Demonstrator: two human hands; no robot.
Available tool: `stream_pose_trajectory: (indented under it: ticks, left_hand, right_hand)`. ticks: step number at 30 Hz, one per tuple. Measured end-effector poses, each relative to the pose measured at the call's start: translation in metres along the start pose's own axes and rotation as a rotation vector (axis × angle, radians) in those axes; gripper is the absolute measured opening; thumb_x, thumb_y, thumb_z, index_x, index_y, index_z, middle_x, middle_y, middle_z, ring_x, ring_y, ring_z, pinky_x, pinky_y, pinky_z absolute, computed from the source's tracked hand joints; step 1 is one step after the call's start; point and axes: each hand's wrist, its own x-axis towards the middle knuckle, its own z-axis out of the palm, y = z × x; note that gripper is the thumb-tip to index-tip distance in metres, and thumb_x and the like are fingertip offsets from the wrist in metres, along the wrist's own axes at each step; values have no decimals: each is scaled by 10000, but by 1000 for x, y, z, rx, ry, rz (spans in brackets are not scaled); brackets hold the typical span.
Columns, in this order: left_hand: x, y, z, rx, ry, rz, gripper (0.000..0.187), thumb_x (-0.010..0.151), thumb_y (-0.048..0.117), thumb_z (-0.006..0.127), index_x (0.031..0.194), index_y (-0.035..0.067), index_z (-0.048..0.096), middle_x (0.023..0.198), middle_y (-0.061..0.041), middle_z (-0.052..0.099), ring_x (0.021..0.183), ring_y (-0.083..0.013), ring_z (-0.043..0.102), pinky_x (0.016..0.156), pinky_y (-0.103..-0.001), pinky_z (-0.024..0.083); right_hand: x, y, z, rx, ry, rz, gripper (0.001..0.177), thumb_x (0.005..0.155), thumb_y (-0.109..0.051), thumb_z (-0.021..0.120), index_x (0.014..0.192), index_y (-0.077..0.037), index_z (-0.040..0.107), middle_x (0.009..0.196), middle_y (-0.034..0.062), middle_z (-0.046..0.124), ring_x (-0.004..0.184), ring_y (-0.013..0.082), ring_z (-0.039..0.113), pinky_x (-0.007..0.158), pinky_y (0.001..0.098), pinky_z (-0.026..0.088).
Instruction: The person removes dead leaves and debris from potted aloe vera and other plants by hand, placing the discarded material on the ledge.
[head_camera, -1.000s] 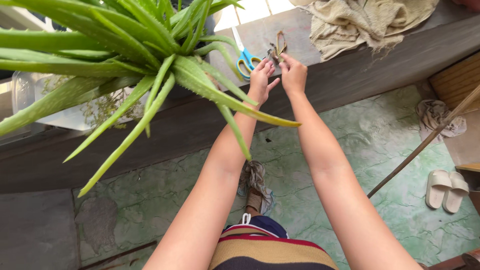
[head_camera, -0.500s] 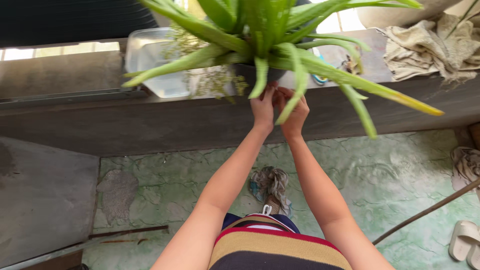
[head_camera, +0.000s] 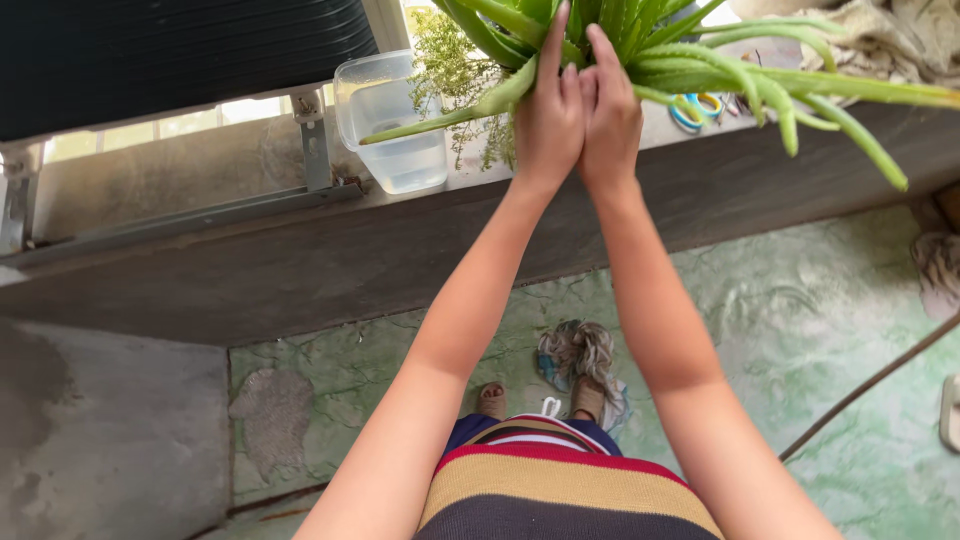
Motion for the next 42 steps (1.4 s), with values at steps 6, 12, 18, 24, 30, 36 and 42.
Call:
stream_pose_trajectory:
  ticks: [6, 12, 18, 24, 30, 36, 42]
  left_hand:
    - [12, -1, 3, 364, -320, -305, 631, 1013, 173, 571, 1570, 302, 305, 1115, -155, 751, 954, -368, 745, 705, -493, 573]
    - [-12, -33, 16, 372, -154, 21, 669, 997, 46, 514, 1587, 280, 303, 1224, -192, 708, 1076, -372, 727, 899, -464, 595]
    - [-19, -40, 29, 467, -286, -157, 626, 1013, 86, 523, 1586, 212, 306, 1116, -195, 717, 968, -389, 731, 816, -513, 586]
    - [-15, -39, 29, 528, -229, -100, 717, 979, 86, 551, 1602, 251, 237, 927, -164, 744, 880, -371, 737, 803, -515, 584]
    - [-7, -33, 29, 482, -341, -199, 715, 999, 94, 531, 1620, 276, 226, 782, -141, 731, 714, -332, 742, 675, -492, 592]
    - [-7, -42, 39, 450, -384, -295, 739, 974, 107, 543, 1619, 220, 201, 736, -151, 718, 663, -358, 720, 614, -521, 570]
    - [-6, -35, 34, 534, -394, -329, 735, 921, 147, 594, 1574, 252, 274, 724, -143, 708, 672, -362, 723, 622, -529, 576]
  right_hand:
    - [22, 34, 12, -304, -12, -331, 428, 1003, -27, 586, 1429, -16, 549, 1105, 267, 707, 993, 429, 689, 830, 488, 553]
    - [37, 44, 14, -537, -44, -194, 289, 999, -100, 566, 1266, -139, 671, 925, 187, 735, 823, 413, 712, 712, 516, 573]
    - [53, 33, 6, -629, -64, -229, 174, 968, -154, 596, 1040, -186, 751, 827, 146, 737, 738, 391, 704, 606, 508, 551]
    - [64, 54, 12, -677, -86, -264, 139, 1010, -198, 615, 937, -186, 732, 864, 106, 740, 791, 360, 721, 651, 473, 572]
    - [65, 69, 14, -681, -71, -326, 150, 992, -253, 653, 953, -140, 743, 829, 105, 733, 715, 345, 718, 597, 449, 570]
    - [60, 70, 9, -603, -58, -426, 157, 953, -193, 658, 1071, -151, 753, 847, 79, 736, 738, 320, 725, 591, 446, 560]
    - [59, 70, 5, -706, -95, -459, 173, 937, -122, 638, 1104, -145, 681, 882, 62, 750, 691, 315, 724, 565, 416, 562]
